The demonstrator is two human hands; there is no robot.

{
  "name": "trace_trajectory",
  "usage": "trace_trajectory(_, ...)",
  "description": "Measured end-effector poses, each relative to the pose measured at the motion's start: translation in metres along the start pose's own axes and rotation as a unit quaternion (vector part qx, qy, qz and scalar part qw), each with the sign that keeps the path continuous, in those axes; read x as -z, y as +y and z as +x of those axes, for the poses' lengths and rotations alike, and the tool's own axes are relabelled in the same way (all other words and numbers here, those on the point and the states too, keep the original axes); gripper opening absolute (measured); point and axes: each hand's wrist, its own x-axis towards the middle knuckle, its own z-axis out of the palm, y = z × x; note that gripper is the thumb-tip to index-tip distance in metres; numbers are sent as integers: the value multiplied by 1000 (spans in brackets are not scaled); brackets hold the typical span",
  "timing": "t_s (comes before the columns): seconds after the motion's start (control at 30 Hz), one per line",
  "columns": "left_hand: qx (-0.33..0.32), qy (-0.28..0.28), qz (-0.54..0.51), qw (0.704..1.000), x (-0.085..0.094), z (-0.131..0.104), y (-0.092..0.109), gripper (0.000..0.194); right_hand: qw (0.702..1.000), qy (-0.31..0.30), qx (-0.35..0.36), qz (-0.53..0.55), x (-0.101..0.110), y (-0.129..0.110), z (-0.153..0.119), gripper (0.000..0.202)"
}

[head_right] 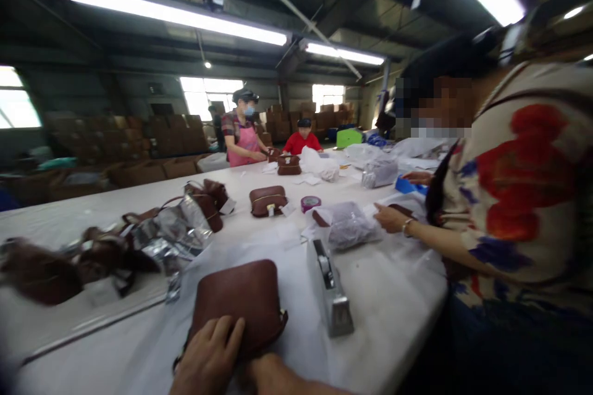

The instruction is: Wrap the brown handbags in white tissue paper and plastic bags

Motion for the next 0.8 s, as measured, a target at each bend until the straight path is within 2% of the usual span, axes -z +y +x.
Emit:
trace_trajectory(0.07,-5,-47,-8,999,21,6,0,42,1000,22,-5,18,-17,-2,-3,20)
trace_trajectory(0.13,-15,-85,-23,996,38,12,-1,33,998,55,-14,30,-23,-6,-5,30)
trace_trajectory(0.2,-13,-107,-37,993,50,17,-2,30,996,62,-24,51,-22,-11,-4,42)
trace_trajectory(0.43,18,-107,-97,989,69,24,-8,26,985,86,-50,143,-17,-9,13,58)
trace_trajectory(0.53,28,-80,-118,989,68,19,-8,30,982,86,-62,159,-19,-5,17,55)
trace_trajectory(0.6,33,-37,-131,990,61,12,-7,39,979,96,-52,170,-19,-5,16,51)
trace_trajectory(0.7,31,43,-109,993,41,1,-7,56,971,121,-26,206,-21,-6,16,44)
trace_trajectory(0.8,29,122,-45,991,17,-5,-6,55,961,124,-68,236,-25,-3,19,42)
